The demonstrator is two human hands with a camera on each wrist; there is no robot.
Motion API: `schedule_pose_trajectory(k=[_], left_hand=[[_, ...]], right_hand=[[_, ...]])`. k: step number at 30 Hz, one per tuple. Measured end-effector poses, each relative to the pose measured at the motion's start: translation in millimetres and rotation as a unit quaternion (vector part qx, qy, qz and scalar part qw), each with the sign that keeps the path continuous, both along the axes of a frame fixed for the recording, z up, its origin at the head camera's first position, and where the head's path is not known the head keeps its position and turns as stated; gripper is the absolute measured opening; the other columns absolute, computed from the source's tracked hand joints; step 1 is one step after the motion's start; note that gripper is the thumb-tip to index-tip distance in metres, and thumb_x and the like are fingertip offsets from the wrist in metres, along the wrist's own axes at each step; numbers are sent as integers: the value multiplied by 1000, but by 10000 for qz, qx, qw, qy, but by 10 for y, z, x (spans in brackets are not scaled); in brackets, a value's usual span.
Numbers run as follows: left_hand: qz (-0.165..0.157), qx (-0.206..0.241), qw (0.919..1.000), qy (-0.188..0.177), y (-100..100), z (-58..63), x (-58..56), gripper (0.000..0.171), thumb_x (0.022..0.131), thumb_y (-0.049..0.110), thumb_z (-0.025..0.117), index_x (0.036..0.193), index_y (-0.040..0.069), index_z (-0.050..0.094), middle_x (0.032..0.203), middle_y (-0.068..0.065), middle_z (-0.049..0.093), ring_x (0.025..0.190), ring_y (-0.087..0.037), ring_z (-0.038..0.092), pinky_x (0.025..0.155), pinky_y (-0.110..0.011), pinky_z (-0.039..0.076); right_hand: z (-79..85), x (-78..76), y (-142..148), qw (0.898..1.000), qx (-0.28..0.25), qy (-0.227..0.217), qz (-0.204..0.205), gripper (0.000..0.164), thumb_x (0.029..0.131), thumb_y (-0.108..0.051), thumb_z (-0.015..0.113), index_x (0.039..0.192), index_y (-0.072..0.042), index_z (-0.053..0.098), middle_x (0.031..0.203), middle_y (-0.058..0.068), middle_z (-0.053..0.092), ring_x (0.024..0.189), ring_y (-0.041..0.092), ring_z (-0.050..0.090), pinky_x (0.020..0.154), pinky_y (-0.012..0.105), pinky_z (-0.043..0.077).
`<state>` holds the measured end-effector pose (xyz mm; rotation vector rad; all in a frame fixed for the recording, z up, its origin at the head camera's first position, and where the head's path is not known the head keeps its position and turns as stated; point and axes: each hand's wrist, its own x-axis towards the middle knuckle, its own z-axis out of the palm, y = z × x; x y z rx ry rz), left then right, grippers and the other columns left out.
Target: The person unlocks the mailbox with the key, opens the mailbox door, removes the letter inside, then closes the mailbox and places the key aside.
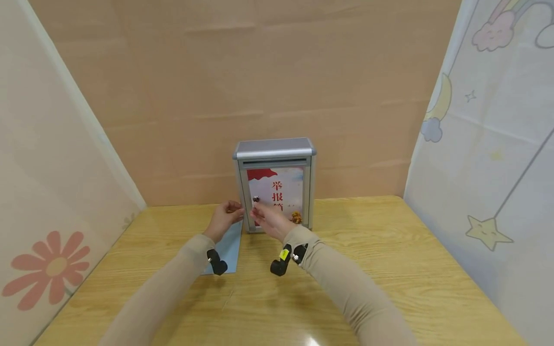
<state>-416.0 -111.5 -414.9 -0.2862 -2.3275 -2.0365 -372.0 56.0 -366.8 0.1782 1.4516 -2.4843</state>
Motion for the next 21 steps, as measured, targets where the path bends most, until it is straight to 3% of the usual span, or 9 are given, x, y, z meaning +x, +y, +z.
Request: schedule_pose_trajectory(k=[8,12,15,19,21], left_hand=[[-67,35,10000,26,0,17,4,24,92,9,66,111,-2,57,104,-13,60,92,-23,64,86,-34,57],[-25,-5,10000,-36,-6,33,14,24,93,10,66,112,-1,57,105,-13,59,91,-22,63,88,-36,57],[0,-37,10000,-74,-3,34,17,23,93,10,66,112,-1,57,105,-13,60,89,-20,63,88,-36,57],[22,-22,10000,-86,9,28,13,22,92,10,66,110,0,58,103,-13,60,86,-18,62,87,-34,57],[36,5,10000,-82,18,28,16,22,92,10,66,110,0,58,103,-12,60,85,-17,62,85,-33,57]], right_hand=[[12,-52,19,9996,43,-127,247,16,101,-8,48,113,0,53,105,9,52,92,15,55,84,20,52],[17,-73,5,9993,256,71,250,13,100,-3,48,109,4,54,99,9,52,88,14,55,85,22,51],[31,-70,-29,9941,971,454,163,18,98,0,48,110,11,55,96,10,54,83,14,56,94,30,50],[65,-47,-67,9711,2232,841,24,25,97,-3,51,112,16,59,104,18,61,91,23,62,102,41,48],[77,-34,-61,9626,2563,873,42,27,97,-5,52,113,15,60,111,20,61,100,27,63,103,42,48]])
